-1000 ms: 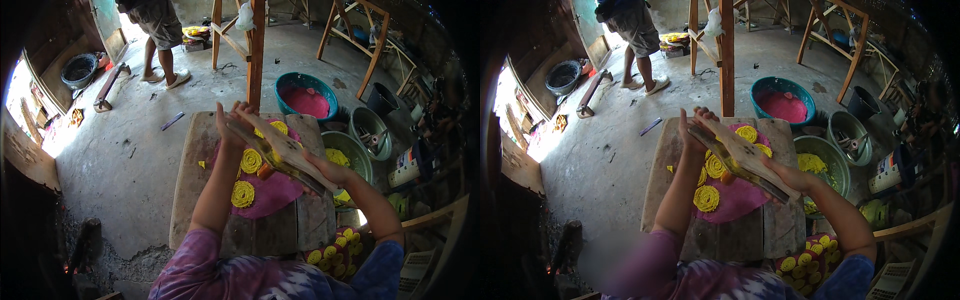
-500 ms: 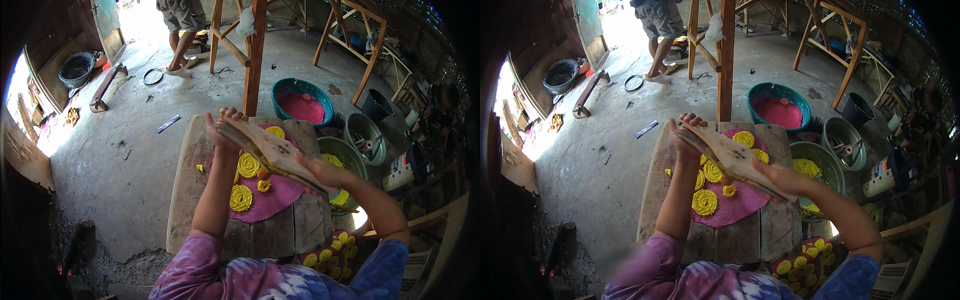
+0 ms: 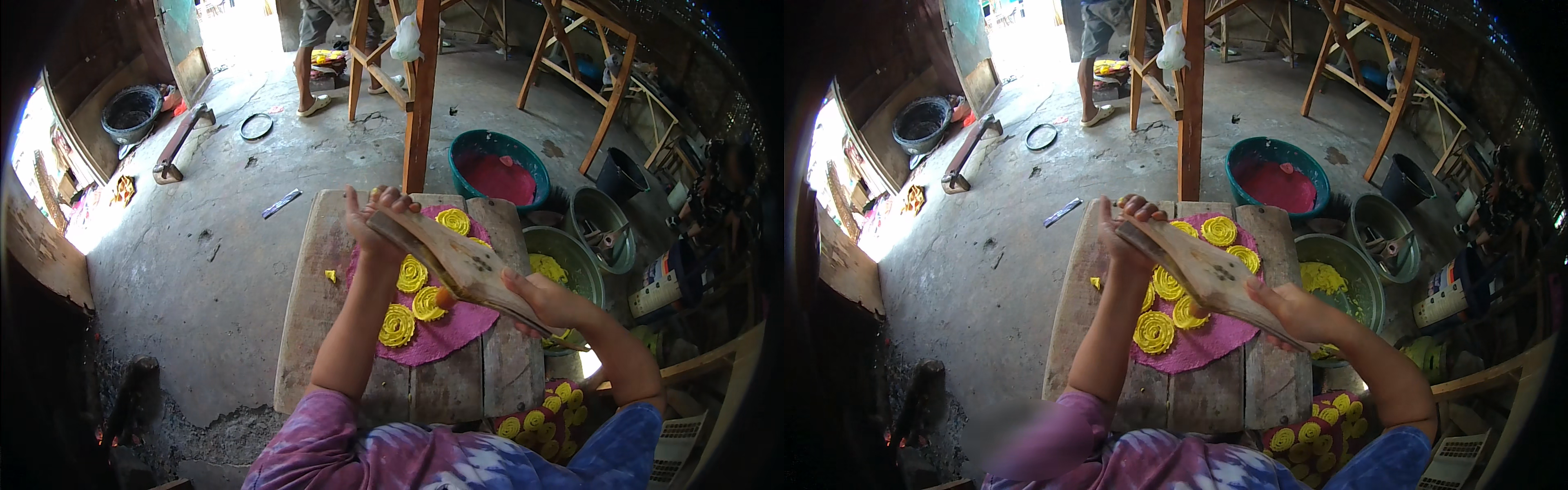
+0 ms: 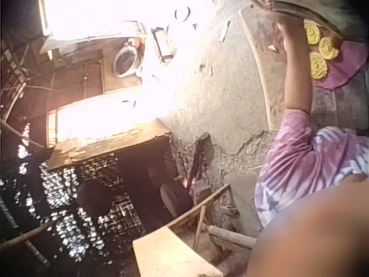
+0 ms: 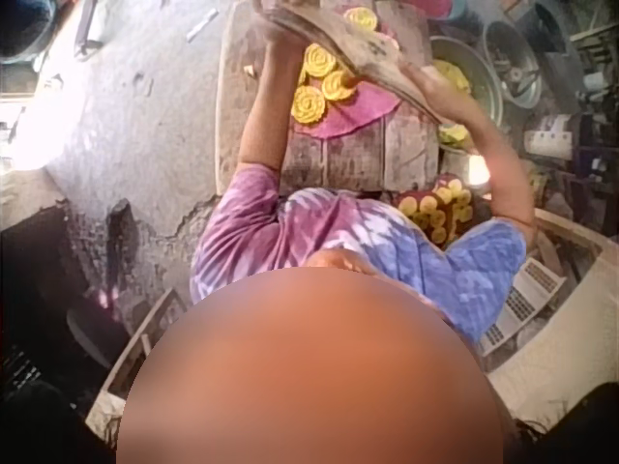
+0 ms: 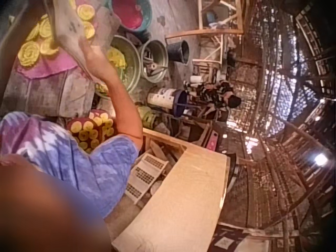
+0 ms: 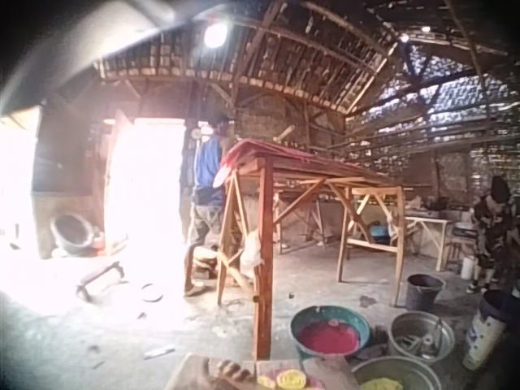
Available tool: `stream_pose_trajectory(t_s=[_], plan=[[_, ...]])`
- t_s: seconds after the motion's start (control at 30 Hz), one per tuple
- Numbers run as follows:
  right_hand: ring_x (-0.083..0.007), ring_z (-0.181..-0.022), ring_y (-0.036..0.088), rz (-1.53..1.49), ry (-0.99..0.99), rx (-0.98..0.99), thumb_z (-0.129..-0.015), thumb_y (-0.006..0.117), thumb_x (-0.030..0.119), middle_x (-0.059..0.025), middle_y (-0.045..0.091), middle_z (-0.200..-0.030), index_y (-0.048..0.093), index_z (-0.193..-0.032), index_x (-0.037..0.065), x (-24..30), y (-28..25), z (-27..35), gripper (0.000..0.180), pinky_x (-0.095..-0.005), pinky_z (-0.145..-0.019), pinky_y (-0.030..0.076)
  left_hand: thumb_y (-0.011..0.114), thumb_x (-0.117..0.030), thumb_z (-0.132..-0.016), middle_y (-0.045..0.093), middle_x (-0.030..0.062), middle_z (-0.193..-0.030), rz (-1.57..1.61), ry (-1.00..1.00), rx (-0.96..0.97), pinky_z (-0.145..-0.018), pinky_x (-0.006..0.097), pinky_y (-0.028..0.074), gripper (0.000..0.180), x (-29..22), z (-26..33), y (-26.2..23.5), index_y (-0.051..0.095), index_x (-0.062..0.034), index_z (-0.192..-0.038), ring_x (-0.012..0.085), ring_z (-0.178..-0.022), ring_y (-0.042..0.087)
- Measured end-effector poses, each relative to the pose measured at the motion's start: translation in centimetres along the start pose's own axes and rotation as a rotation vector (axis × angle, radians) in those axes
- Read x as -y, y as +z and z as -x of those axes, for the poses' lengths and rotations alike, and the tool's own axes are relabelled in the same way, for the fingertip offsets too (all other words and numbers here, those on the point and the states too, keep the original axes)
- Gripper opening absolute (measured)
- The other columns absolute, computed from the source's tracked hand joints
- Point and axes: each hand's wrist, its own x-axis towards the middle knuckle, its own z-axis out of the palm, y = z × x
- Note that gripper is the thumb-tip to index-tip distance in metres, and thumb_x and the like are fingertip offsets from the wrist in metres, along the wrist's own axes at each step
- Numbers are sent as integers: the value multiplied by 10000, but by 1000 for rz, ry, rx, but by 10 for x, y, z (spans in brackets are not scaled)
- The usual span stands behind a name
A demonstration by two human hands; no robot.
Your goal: The person uses a wooden press to extrude yellow dough into spiral shapes onto a pink mat. They repeatedly load the press, squeeze the dough, and arrange the finished rolls. The person also briefly sweeps a fire pit with a broom and moves the mat of finished rolls aside.
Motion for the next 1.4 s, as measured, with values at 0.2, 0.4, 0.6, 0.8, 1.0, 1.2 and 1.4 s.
stream_pose_trajectory(t_s=[0.2,0.4,0.6,0.8,1.0,1.2,1.4], plan=[[-112,-429,489,-6,-83,-212,-941,347,655,-31,508,-559,567,-798,29,-16,-8,-2,679,-256,-414,406,317,-611,-952,493,34,-680,-68,-85,61,-712,388,434,571,29,-39,4,525,-94,-828,221,-676,518],[-120,-432,481,-252,-217,-241,-945,338,650,-47,510,-570,549,-819,27,-50,-19,2,670,-259,-414,388,192,-636,-969,642,114,-1122,-1429,-273,64,-1023,387,316,752,20,-13,-19,558,-55,-1275,230,-1110,518],[-126,-433,479,-326,-255,-167,-949,330,646,-58,510,-569,535,-843,23,-61,-16,-6,664,-259,-414,385,215,-581,-999,658,110,-1123,-1867,-325,189,-1063,392,277,695,23,37,-54,543,-44,-1296,231,-1195,487],[-126,-452,492,-323,-314,-207,-953,325,642,-51,513,-567,546,-785,29,-65,-12,-16,673,-253,-436,392,251,-502,-1020,617,104,-1168,-2015,-238,187,-1067,398,255,581,24,43,-49,598,-68,-1193,262,-1211,453],[-119,-458,490,-392,-342,-248,-949,318,653,-40,512,-570,553,-780,39,-71,-12,-16,678,-250,-436,389,309,-453,-1017,529,87,-1320,-2236,-75,153,-1043,406,260,538,16,61,-44,755,-157,-962,285,-1186,435],[-135,-466,501,-447,-357,-229,-954,341,627,-67,529,-607,532,-934,33,-93,-12,-15,625,-272,-424,404,387,-398,-999,504,44,-1357,-2494,46,230,-1013,422,281,412,-1,99,-41,736,-179,-1010,294,-1180,418],[-134,-473,503,-521,-338,-238,-943,352,641,-66,534,-615,543,-940,19,-106,-2,-10,651,-272,-430,412,472,-403,-959,423,13,-1421,-2698,-1,246,-1012,414,263,352,3,130,-34,717,-173,-1063,267,-1167,388]])
